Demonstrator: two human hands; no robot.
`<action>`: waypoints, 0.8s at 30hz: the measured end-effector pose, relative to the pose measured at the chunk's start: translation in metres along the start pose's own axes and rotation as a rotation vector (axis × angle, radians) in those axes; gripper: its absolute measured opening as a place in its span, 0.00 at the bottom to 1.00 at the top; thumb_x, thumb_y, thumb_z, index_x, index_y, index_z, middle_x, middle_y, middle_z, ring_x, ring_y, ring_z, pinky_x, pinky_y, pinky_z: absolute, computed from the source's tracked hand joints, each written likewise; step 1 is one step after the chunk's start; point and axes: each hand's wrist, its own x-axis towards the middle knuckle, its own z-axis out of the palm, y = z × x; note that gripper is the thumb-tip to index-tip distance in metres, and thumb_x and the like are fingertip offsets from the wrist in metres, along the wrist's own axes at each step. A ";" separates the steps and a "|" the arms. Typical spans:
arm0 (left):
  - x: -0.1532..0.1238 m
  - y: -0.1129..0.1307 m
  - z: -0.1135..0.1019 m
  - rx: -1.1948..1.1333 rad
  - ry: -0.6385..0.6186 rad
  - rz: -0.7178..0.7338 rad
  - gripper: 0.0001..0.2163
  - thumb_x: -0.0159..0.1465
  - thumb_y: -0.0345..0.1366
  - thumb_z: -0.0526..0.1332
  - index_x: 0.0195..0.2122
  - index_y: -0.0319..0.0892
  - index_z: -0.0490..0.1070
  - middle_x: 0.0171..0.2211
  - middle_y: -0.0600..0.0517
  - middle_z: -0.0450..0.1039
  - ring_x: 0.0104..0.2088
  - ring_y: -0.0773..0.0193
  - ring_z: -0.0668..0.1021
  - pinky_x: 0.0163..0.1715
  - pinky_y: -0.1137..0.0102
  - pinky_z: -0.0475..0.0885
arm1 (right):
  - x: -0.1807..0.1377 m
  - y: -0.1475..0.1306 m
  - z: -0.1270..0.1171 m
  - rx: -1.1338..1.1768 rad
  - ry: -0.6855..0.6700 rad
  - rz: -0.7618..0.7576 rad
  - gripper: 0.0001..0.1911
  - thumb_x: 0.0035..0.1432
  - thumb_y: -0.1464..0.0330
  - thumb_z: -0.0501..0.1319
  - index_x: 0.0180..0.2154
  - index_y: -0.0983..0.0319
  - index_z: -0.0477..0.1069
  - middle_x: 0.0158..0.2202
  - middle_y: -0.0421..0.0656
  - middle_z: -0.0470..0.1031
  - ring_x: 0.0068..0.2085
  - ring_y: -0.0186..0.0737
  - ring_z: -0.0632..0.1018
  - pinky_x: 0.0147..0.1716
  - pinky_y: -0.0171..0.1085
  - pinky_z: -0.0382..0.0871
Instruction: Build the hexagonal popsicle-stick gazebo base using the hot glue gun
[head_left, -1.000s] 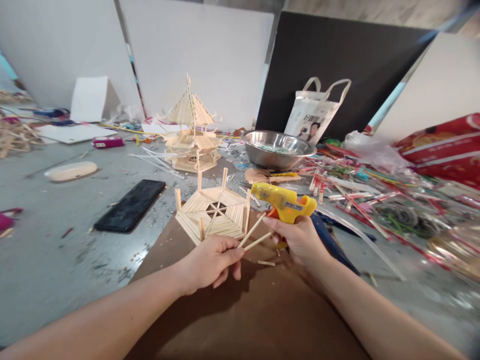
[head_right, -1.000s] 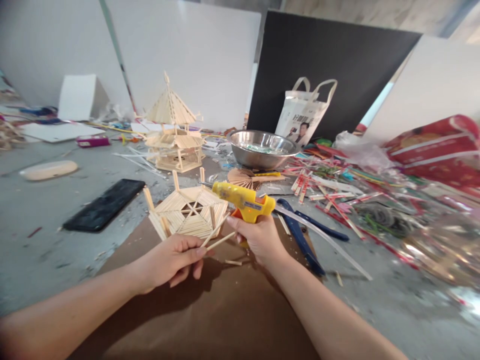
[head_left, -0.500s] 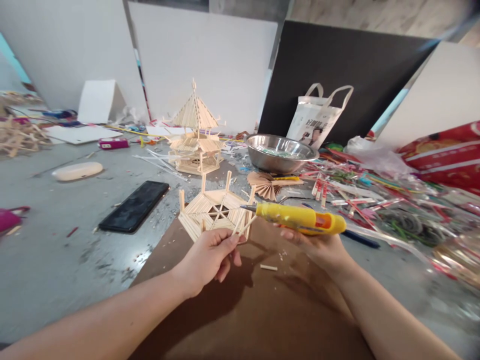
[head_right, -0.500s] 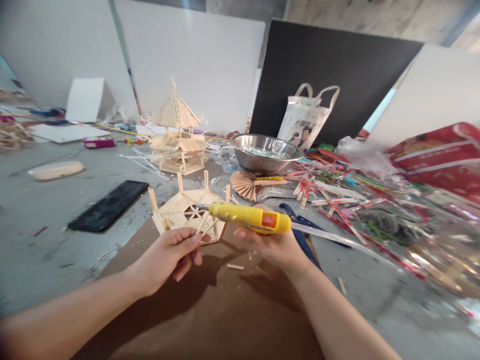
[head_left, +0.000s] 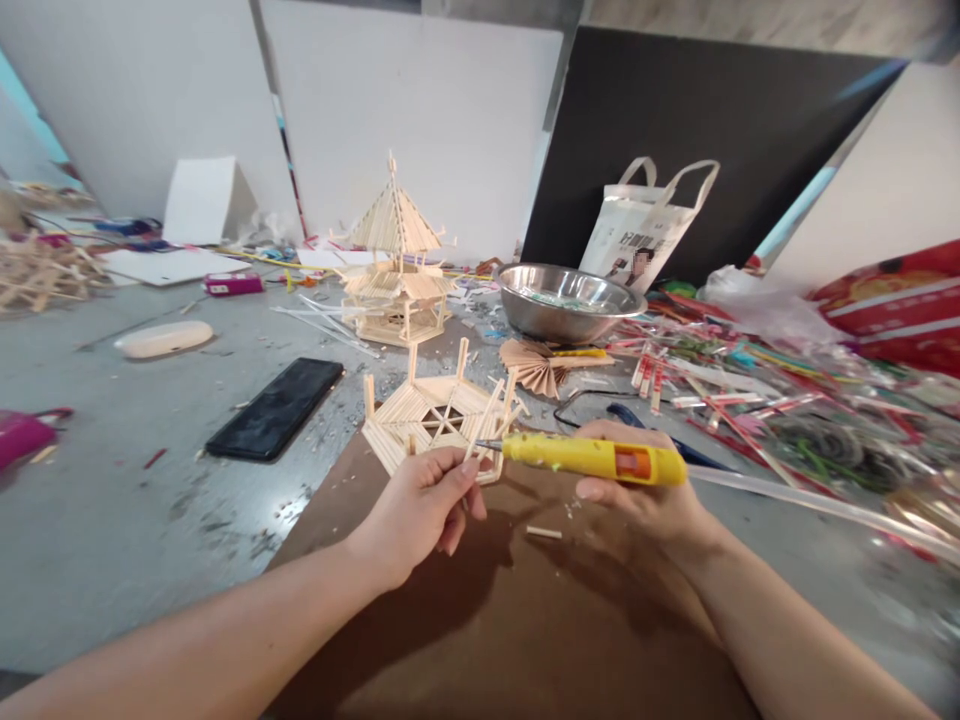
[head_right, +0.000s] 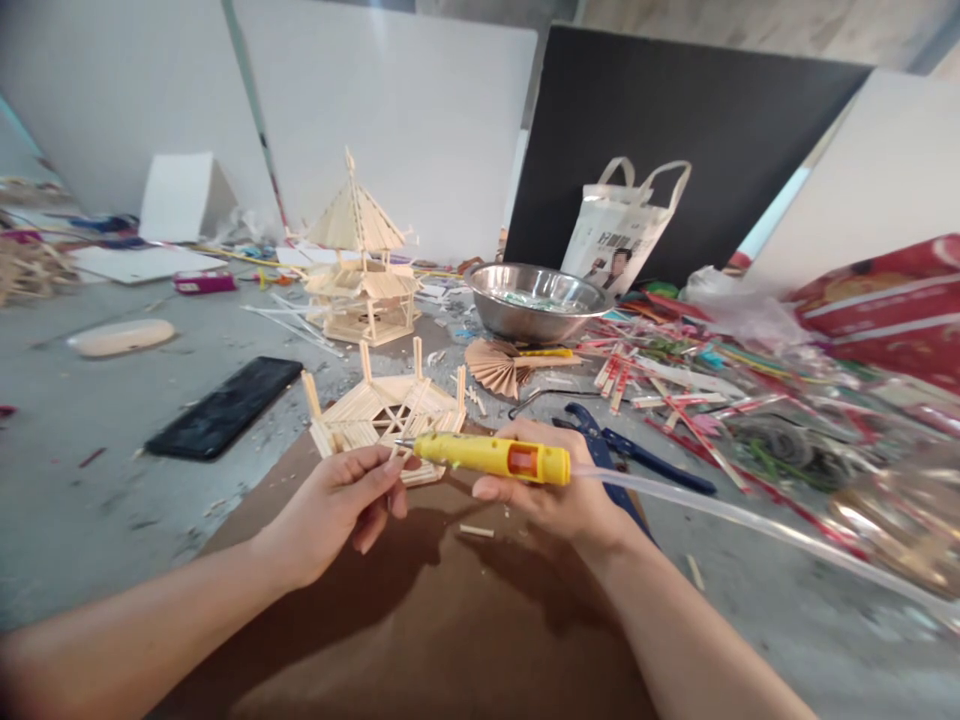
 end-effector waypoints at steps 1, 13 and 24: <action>0.000 0.000 0.000 -0.004 0.000 0.002 0.11 0.59 0.41 0.51 0.27 0.38 0.62 0.20 0.56 0.66 0.09 0.79 0.62 0.08 0.80 0.49 | 0.000 0.000 0.000 -0.007 0.000 0.004 0.11 0.46 0.57 0.59 0.25 0.58 0.65 0.22 0.40 0.69 0.22 0.36 0.69 0.20 0.35 0.62; -0.001 0.003 0.001 -0.008 0.025 -0.007 0.11 0.59 0.41 0.52 0.26 0.38 0.62 0.19 0.57 0.66 0.09 0.79 0.62 0.08 0.80 0.50 | -0.001 0.000 0.001 -0.074 -0.019 0.068 0.14 0.44 0.57 0.60 0.23 0.62 0.66 0.20 0.41 0.68 0.20 0.33 0.68 0.19 0.33 0.61; -0.001 0.003 0.001 0.002 0.021 -0.008 0.11 0.59 0.42 0.52 0.27 0.38 0.62 0.19 0.57 0.66 0.09 0.79 0.62 0.08 0.80 0.50 | -0.001 0.000 0.002 -0.069 -0.028 0.091 0.14 0.43 0.57 0.60 0.21 0.61 0.66 0.19 0.40 0.67 0.20 0.33 0.67 0.18 0.34 0.61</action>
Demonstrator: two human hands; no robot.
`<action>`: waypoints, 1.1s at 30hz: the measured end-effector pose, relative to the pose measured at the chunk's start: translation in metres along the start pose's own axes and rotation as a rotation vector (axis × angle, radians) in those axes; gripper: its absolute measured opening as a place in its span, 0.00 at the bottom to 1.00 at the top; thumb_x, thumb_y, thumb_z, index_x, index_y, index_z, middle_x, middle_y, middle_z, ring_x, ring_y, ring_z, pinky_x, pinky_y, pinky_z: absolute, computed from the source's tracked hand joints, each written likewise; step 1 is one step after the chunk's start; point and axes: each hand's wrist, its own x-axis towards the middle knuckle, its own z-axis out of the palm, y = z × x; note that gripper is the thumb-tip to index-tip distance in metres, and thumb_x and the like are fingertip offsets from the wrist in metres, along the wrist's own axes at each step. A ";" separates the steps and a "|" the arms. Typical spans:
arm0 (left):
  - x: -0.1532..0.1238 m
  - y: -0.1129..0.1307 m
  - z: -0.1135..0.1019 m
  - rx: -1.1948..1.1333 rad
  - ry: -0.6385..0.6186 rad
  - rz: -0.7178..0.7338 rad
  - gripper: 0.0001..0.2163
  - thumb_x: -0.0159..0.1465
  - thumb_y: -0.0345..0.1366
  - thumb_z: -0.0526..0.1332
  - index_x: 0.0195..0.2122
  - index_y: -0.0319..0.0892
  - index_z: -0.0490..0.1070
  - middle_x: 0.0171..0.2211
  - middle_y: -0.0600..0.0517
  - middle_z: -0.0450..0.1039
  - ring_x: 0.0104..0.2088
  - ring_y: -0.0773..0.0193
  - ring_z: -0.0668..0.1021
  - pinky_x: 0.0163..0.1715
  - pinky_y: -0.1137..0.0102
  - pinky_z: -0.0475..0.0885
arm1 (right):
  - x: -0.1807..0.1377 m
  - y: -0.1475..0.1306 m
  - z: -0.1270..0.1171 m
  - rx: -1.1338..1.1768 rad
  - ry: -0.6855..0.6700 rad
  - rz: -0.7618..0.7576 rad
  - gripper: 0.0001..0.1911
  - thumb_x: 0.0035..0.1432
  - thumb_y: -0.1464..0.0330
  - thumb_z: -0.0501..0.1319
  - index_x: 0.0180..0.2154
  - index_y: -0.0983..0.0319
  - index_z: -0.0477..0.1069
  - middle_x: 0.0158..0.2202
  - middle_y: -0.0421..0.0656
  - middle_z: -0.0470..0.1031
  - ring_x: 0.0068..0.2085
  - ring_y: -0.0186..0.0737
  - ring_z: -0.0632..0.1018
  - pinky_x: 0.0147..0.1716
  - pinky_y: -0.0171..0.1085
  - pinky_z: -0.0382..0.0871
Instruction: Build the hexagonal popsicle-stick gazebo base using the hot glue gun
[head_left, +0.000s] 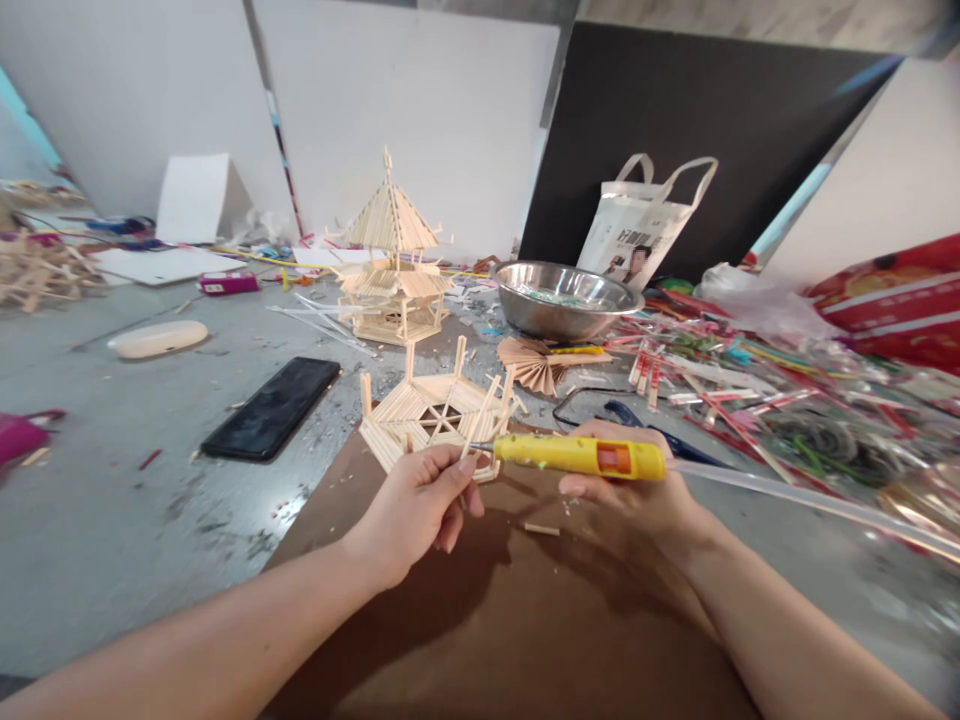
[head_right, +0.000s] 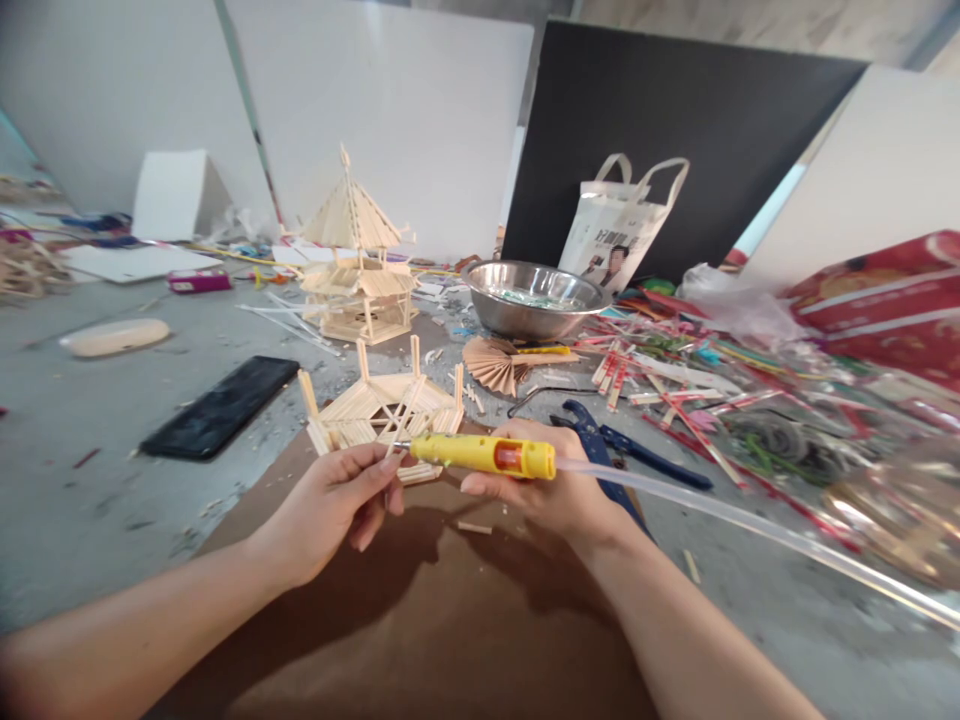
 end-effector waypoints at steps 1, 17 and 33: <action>0.000 0.000 0.000 0.000 -0.003 0.002 0.11 0.59 0.42 0.52 0.27 0.38 0.62 0.19 0.57 0.67 0.09 0.79 0.62 0.08 0.80 0.50 | 0.000 0.000 0.000 -0.003 -0.002 0.003 0.15 0.43 0.57 0.60 0.21 0.62 0.66 0.20 0.41 0.67 0.20 0.34 0.67 0.19 0.34 0.61; 0.001 -0.002 -0.001 -0.001 -0.011 0.004 0.11 0.58 0.42 0.52 0.27 0.38 0.62 0.20 0.57 0.67 0.09 0.79 0.62 0.08 0.80 0.50 | 0.002 -0.002 0.001 0.033 0.048 0.012 0.16 0.42 0.57 0.62 0.19 0.63 0.64 0.17 0.39 0.64 0.19 0.31 0.65 0.17 0.32 0.59; 0.000 -0.001 -0.001 0.002 -0.010 -0.003 0.12 0.58 0.42 0.52 0.27 0.38 0.63 0.19 0.57 0.67 0.09 0.79 0.62 0.08 0.79 0.50 | 0.003 -0.005 0.001 0.063 0.031 0.062 0.17 0.40 0.56 0.62 0.17 0.62 0.63 0.16 0.38 0.62 0.18 0.30 0.63 0.15 0.31 0.57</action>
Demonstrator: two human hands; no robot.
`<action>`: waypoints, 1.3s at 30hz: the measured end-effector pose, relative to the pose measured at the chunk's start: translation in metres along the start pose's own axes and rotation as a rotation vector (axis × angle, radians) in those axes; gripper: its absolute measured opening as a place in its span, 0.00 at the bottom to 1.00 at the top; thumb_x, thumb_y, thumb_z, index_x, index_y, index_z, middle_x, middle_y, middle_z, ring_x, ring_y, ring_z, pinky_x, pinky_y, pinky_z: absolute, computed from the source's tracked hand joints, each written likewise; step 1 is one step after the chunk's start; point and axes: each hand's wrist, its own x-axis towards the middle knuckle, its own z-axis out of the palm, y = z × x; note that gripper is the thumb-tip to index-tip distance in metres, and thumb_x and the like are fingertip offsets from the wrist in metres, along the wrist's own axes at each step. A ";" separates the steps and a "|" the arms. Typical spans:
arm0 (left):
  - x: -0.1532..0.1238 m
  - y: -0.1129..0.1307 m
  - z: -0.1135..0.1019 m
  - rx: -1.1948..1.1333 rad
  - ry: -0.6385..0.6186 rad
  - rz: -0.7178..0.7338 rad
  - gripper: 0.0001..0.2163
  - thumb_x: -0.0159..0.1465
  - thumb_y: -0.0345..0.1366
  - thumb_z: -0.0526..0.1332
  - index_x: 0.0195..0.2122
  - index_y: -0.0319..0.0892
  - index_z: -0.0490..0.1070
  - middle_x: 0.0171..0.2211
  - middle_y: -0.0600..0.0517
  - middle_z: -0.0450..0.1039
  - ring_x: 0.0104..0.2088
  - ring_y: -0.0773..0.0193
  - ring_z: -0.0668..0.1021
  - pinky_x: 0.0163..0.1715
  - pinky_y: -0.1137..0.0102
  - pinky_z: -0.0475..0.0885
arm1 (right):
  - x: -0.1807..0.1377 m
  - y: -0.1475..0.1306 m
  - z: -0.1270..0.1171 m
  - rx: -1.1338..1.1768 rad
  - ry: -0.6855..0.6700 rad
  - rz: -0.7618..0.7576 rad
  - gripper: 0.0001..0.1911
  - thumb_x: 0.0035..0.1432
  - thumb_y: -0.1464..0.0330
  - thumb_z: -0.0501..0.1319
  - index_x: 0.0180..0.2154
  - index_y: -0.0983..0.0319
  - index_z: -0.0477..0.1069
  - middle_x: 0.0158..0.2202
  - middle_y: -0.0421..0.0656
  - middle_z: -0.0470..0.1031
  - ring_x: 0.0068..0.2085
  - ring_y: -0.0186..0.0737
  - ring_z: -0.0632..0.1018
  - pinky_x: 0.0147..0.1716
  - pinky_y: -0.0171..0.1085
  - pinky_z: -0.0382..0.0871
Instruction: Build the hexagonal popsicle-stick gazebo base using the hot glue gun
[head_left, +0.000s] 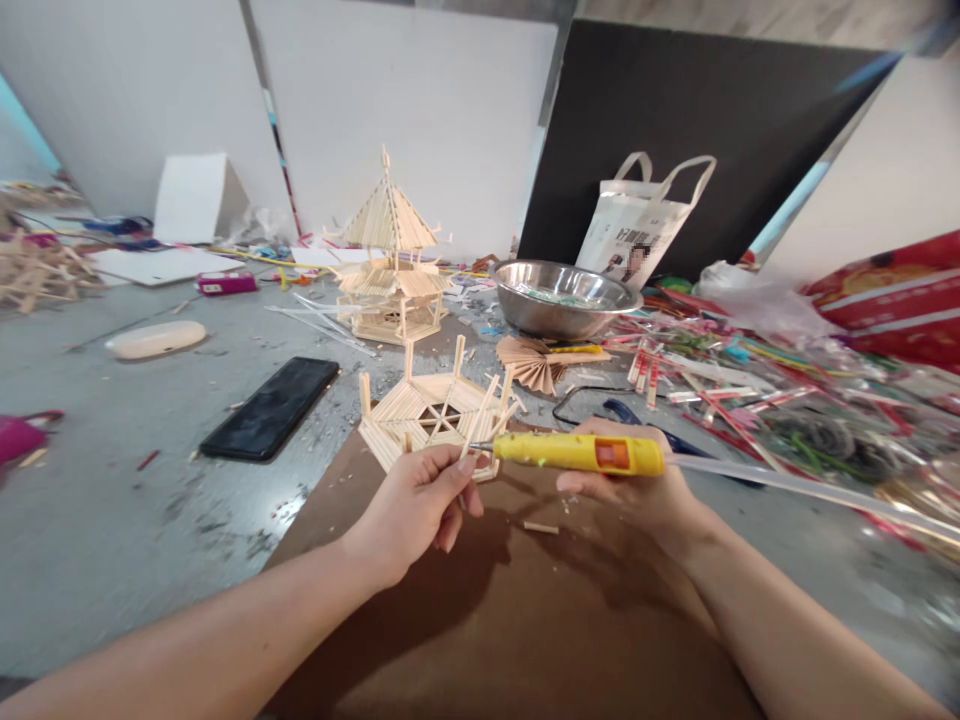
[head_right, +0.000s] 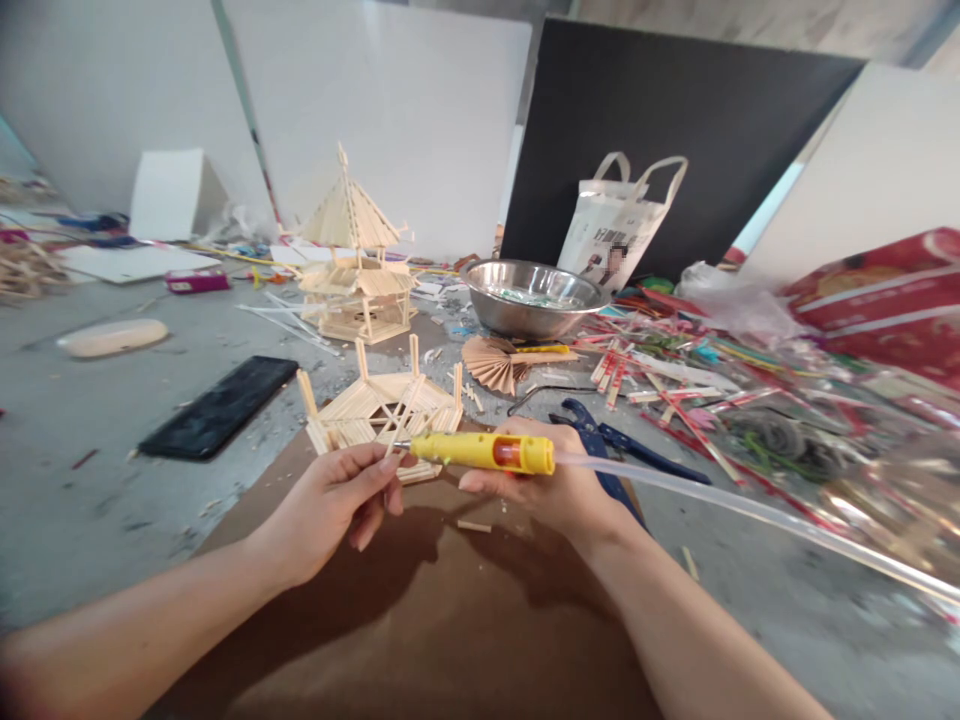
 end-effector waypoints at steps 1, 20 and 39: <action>0.000 0.000 0.000 0.000 0.002 0.000 0.12 0.58 0.42 0.52 0.26 0.38 0.62 0.19 0.57 0.67 0.09 0.78 0.62 0.08 0.79 0.50 | 0.000 0.000 0.000 -0.006 -0.007 0.000 0.17 0.40 0.56 0.62 0.17 0.62 0.63 0.16 0.38 0.62 0.18 0.30 0.63 0.15 0.31 0.57; 0.000 0.000 0.000 0.003 -0.002 -0.003 0.11 0.58 0.41 0.52 0.29 0.38 0.63 0.19 0.57 0.66 0.09 0.79 0.62 0.08 0.80 0.50 | 0.000 0.002 -0.002 -0.078 0.034 -0.020 0.18 0.41 0.56 0.61 0.16 0.61 0.61 0.16 0.39 0.60 0.18 0.32 0.63 0.15 0.33 0.56; -0.001 0.000 0.000 0.030 -0.019 0.015 0.11 0.59 0.40 0.51 0.27 0.37 0.63 0.19 0.56 0.66 0.09 0.79 0.62 0.08 0.81 0.51 | 0.000 0.004 -0.006 -0.104 0.083 0.033 0.19 0.40 0.54 0.61 0.17 0.63 0.61 0.16 0.38 0.61 0.18 0.30 0.64 0.16 0.31 0.57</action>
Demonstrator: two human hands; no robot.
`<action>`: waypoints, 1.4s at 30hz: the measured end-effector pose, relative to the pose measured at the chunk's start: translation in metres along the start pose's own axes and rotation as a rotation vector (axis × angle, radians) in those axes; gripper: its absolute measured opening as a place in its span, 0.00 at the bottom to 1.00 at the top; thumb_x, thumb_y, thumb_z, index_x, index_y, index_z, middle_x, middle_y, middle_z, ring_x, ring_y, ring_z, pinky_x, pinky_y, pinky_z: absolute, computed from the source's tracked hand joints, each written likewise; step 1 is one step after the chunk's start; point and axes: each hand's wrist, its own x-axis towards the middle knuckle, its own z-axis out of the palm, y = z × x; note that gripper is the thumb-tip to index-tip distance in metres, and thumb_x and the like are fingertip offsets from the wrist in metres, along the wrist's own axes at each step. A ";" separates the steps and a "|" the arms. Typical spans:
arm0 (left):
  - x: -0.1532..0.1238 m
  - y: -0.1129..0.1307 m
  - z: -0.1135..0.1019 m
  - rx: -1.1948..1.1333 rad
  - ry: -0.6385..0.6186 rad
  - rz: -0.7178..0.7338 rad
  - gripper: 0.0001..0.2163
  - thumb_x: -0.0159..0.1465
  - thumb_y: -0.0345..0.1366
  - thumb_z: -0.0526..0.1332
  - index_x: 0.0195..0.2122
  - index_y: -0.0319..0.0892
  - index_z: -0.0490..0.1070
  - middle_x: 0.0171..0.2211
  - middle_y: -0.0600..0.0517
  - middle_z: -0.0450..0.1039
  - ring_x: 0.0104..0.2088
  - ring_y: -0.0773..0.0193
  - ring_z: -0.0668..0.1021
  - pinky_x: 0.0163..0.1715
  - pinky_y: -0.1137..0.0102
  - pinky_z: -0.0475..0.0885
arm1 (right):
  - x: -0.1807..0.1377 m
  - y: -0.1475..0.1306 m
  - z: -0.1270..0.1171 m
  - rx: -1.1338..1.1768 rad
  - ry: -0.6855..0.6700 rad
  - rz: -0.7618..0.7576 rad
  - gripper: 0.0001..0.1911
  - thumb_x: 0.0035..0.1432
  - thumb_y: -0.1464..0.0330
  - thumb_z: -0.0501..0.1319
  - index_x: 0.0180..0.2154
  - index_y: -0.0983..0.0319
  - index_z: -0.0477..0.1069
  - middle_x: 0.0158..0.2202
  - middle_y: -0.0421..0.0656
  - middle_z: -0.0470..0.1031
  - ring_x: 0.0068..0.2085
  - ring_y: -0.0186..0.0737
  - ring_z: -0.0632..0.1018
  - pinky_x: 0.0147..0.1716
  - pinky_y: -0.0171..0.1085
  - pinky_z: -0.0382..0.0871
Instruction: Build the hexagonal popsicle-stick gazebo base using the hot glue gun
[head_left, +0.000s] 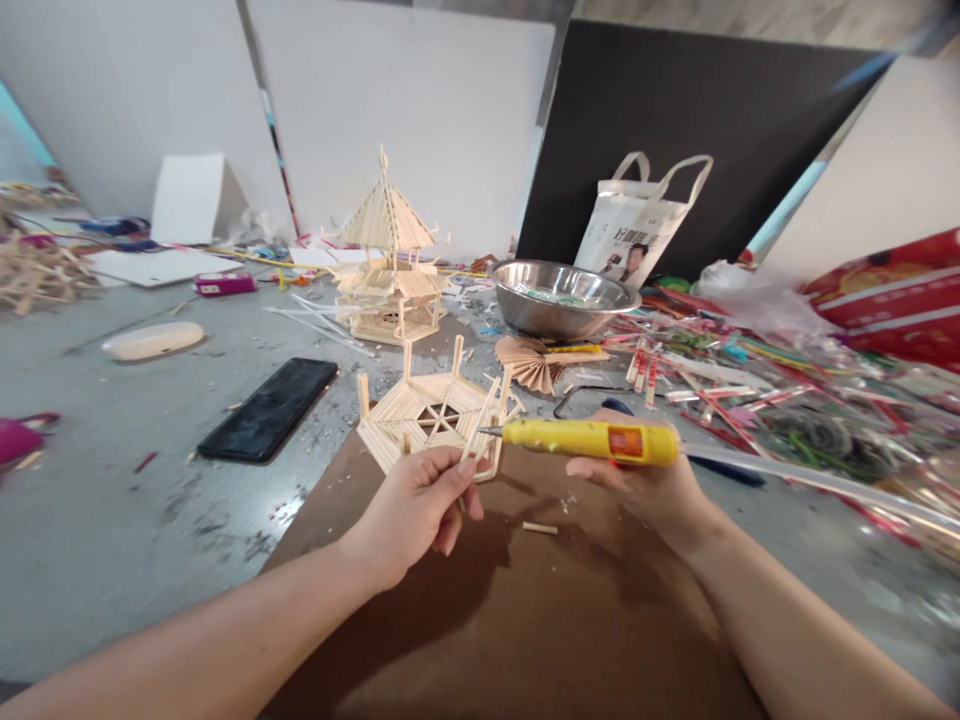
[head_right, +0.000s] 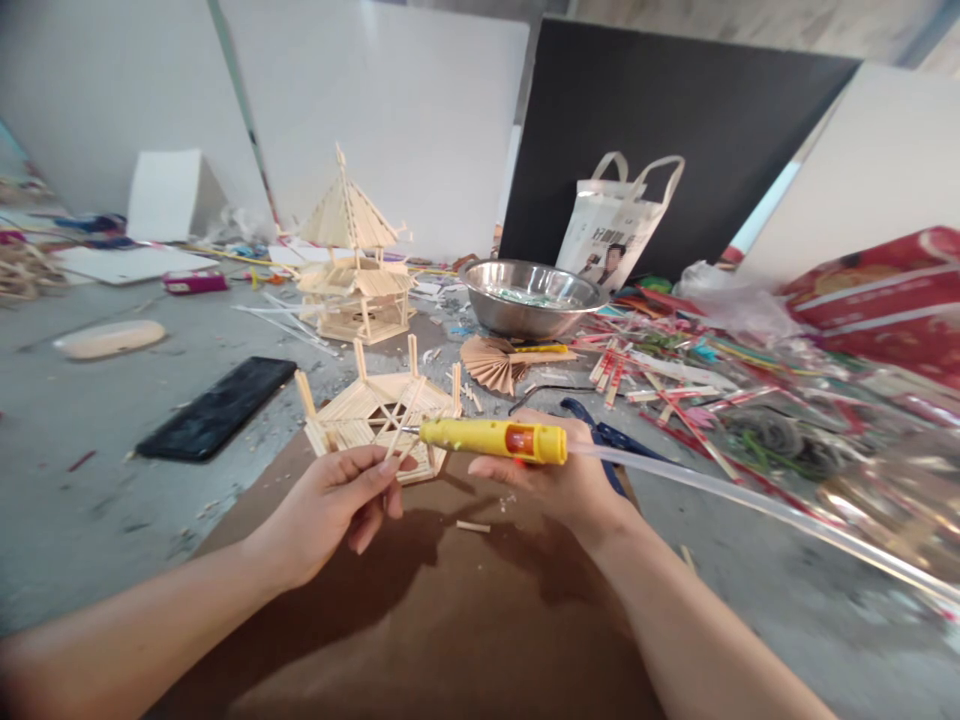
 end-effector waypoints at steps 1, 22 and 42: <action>0.000 0.000 0.000 0.002 0.000 0.001 0.12 0.59 0.40 0.51 0.26 0.36 0.63 0.20 0.56 0.67 0.09 0.79 0.62 0.08 0.81 0.50 | 0.000 0.000 0.000 0.005 0.005 0.005 0.19 0.40 0.54 0.61 0.17 0.63 0.61 0.15 0.38 0.61 0.18 0.31 0.64 0.16 0.31 0.57; -0.001 0.000 0.001 0.009 -0.003 -0.018 0.11 0.59 0.41 0.51 0.27 0.37 0.63 0.19 0.56 0.67 0.09 0.79 0.62 0.09 0.81 0.51 | -0.004 0.014 0.002 0.051 0.090 0.005 0.14 0.40 0.57 0.62 0.19 0.60 0.63 0.16 0.37 0.63 0.19 0.32 0.64 0.17 0.32 0.59; -0.001 0.002 0.002 0.016 0.005 -0.039 0.12 0.58 0.42 0.52 0.28 0.37 0.63 0.19 0.56 0.67 0.09 0.78 0.62 0.08 0.79 0.51 | -0.003 0.013 -0.001 0.031 0.100 0.044 0.15 0.40 0.55 0.62 0.19 0.60 0.64 0.16 0.37 0.63 0.19 0.33 0.65 0.17 0.33 0.60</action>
